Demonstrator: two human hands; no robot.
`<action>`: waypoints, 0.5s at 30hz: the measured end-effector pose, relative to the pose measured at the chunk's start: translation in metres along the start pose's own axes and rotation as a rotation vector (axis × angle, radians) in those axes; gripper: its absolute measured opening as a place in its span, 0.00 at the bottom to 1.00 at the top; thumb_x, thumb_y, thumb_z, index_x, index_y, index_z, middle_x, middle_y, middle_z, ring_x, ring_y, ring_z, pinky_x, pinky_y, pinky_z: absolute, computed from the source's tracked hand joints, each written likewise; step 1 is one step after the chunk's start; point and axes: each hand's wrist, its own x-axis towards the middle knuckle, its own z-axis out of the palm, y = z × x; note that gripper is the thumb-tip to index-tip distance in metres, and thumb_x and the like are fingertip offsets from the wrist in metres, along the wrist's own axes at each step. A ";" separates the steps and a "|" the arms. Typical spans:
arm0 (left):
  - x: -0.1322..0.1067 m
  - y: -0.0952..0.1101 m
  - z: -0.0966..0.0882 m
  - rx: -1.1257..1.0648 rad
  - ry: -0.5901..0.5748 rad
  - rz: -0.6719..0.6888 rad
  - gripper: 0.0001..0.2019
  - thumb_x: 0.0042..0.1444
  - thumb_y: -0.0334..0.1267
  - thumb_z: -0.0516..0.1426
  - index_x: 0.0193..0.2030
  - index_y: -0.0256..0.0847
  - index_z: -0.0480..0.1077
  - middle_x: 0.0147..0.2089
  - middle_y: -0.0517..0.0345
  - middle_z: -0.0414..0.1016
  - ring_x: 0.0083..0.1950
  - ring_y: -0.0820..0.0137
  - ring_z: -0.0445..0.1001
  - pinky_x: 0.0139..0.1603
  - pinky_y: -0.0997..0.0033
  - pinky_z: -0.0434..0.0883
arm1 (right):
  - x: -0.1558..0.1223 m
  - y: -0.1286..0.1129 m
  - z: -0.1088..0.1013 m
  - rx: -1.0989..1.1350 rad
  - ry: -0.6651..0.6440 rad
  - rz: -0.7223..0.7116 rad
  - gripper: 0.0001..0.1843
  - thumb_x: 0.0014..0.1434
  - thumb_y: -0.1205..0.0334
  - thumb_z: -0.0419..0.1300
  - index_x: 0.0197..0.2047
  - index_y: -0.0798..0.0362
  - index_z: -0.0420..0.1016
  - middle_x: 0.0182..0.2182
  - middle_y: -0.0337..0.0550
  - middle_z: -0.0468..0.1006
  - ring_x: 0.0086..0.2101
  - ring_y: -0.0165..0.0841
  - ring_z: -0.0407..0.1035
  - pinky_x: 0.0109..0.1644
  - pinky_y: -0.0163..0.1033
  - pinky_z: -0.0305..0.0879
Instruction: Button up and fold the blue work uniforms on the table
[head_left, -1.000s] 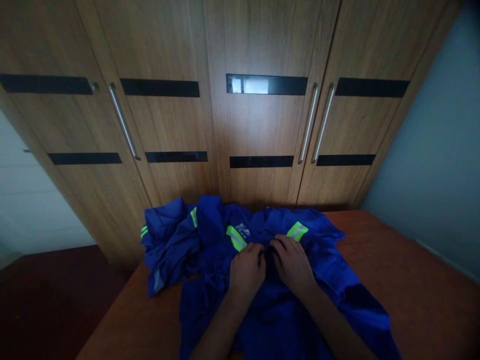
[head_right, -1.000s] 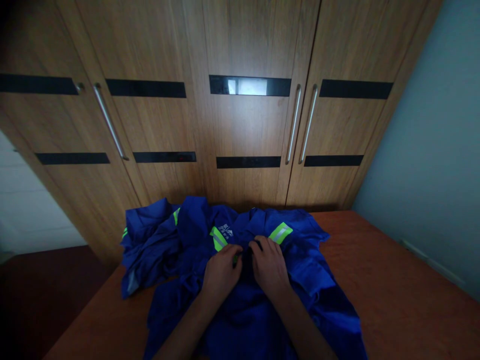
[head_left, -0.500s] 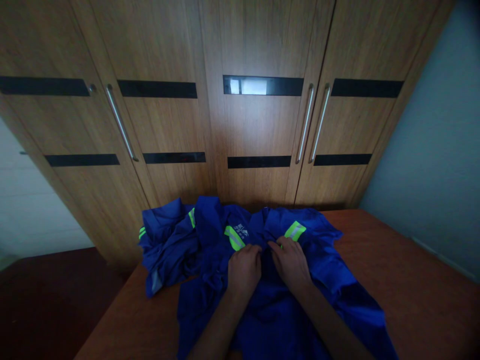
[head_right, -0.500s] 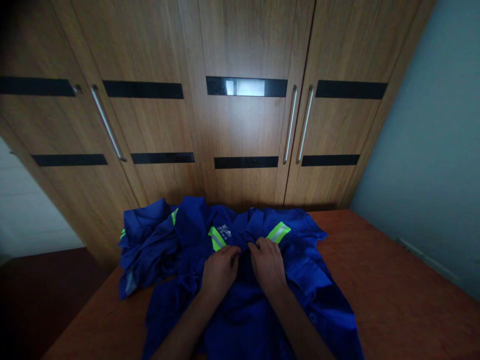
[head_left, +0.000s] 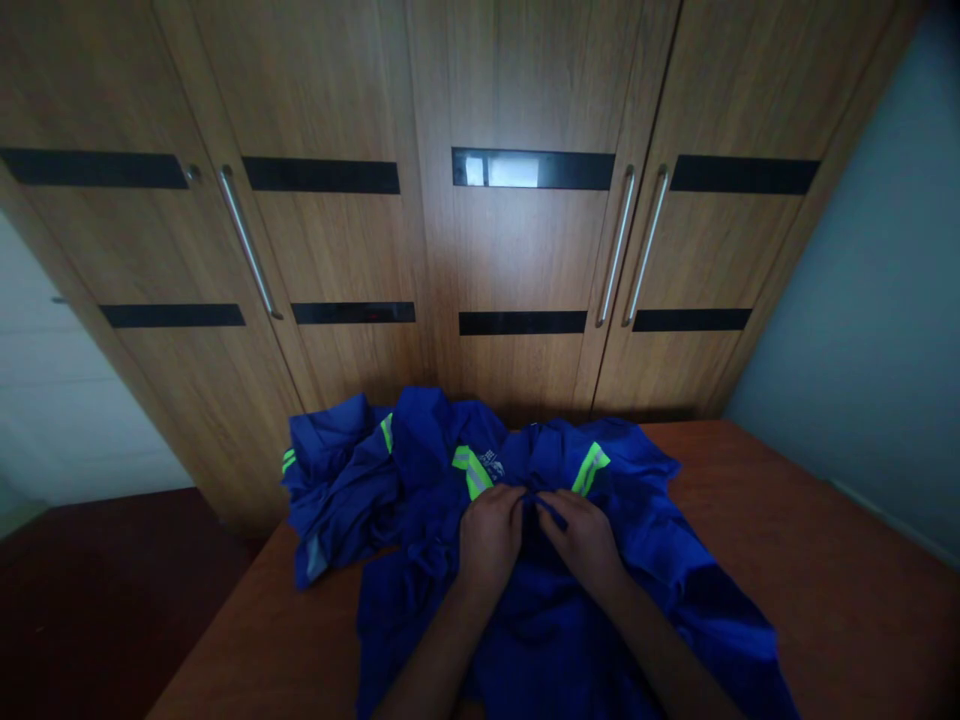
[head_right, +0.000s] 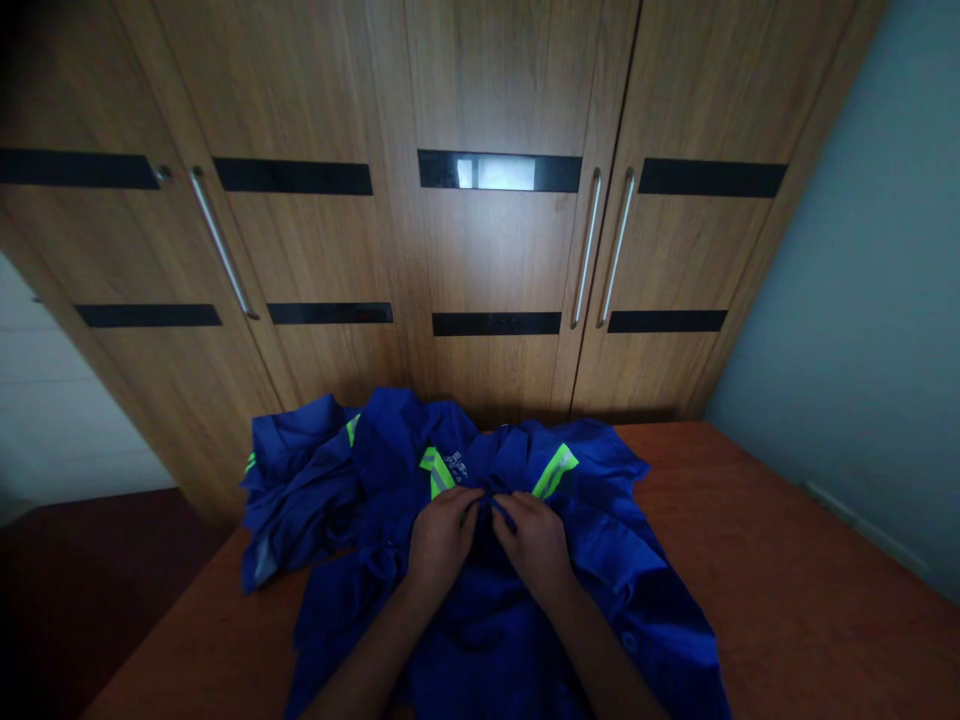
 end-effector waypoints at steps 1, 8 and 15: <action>0.000 0.000 0.000 -0.006 -0.004 -0.001 0.15 0.61 0.29 0.47 0.48 0.43 0.72 0.44 0.57 0.76 0.47 0.69 0.72 0.51 0.70 0.67 | 0.000 -0.001 0.000 -0.005 -0.001 0.004 0.13 0.60 0.63 0.52 0.43 0.49 0.77 0.37 0.44 0.80 0.37 0.34 0.74 0.44 0.38 0.69; -0.001 0.003 -0.006 0.018 -0.074 0.039 0.17 0.59 0.26 0.47 0.47 0.46 0.72 0.44 0.57 0.75 0.47 0.70 0.72 0.50 0.73 0.67 | -0.003 -0.002 0.000 0.001 -0.030 0.041 0.15 0.60 0.63 0.52 0.46 0.50 0.75 0.41 0.45 0.80 0.40 0.35 0.75 0.45 0.39 0.70; -0.001 0.008 -0.010 0.041 -0.135 0.033 0.18 0.58 0.26 0.47 0.48 0.46 0.72 0.44 0.56 0.73 0.48 0.69 0.71 0.51 0.71 0.66 | -0.003 -0.004 -0.003 -0.014 -0.043 0.100 0.13 0.60 0.62 0.53 0.45 0.48 0.75 0.40 0.42 0.81 0.38 0.34 0.76 0.42 0.37 0.70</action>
